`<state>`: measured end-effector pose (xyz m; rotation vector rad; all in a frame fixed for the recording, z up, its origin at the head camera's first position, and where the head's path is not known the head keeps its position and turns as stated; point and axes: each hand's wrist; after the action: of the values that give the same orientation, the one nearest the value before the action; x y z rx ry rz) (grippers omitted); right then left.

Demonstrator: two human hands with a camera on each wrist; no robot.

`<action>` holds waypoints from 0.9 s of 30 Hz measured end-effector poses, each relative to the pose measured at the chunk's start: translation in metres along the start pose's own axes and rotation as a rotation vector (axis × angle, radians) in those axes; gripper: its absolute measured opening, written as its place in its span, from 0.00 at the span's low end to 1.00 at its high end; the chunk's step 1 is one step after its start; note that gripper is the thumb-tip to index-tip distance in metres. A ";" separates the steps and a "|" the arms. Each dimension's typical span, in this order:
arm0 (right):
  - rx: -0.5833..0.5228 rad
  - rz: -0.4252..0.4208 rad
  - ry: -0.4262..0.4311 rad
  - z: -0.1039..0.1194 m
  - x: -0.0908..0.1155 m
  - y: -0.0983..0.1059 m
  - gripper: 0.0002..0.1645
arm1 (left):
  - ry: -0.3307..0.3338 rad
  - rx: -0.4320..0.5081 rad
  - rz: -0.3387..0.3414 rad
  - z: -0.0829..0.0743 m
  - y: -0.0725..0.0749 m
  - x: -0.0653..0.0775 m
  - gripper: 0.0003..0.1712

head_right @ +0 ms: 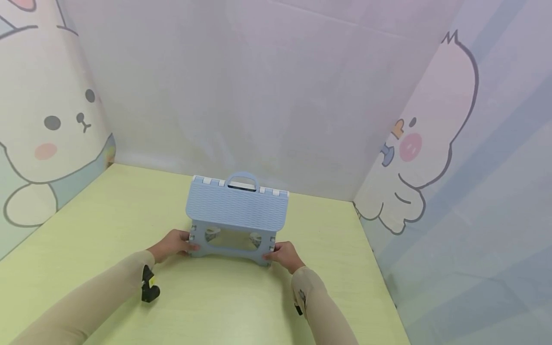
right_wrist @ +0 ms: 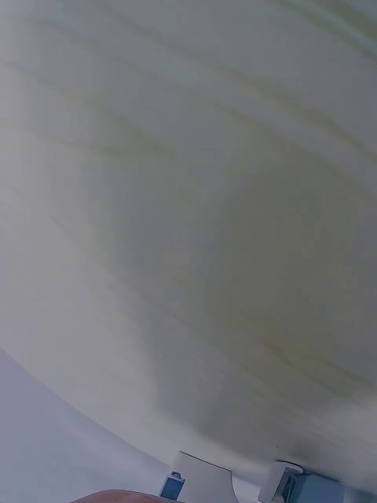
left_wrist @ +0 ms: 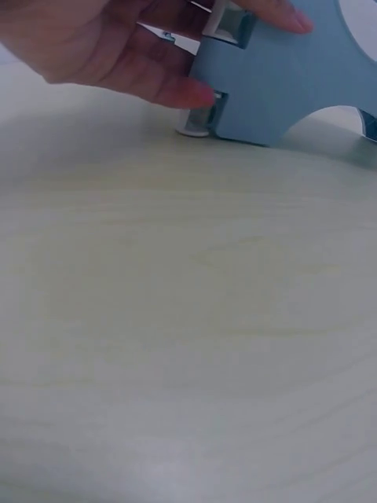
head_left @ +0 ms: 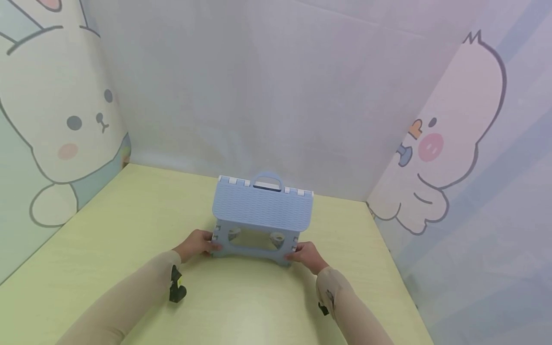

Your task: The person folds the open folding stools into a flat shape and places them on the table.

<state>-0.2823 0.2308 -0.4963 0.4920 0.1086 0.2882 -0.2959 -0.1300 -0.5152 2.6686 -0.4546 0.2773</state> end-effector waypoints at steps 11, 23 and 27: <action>-0.010 0.008 0.028 0.019 0.009 0.001 0.14 | 0.042 -0.071 -0.050 0.003 -0.001 -0.005 0.24; 0.004 -0.015 0.012 -0.009 -0.003 -0.002 0.15 | 0.025 -0.050 -0.052 0.003 -0.002 -0.006 0.24; 0.022 -0.023 0.004 -0.009 -0.003 -0.002 0.14 | 0.018 -0.047 -0.049 0.003 -0.002 -0.004 0.23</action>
<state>-0.2860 0.2322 -0.5053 0.5114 0.1211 0.2655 -0.2987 -0.1285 -0.5193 2.6254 -0.3850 0.2730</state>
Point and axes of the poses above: each hand's wrist, its own x-axis away from the middle knuckle, its own y-axis out of the back of the hand, z = x × y, and after that the axes turned 9 degrees about y, right-handed
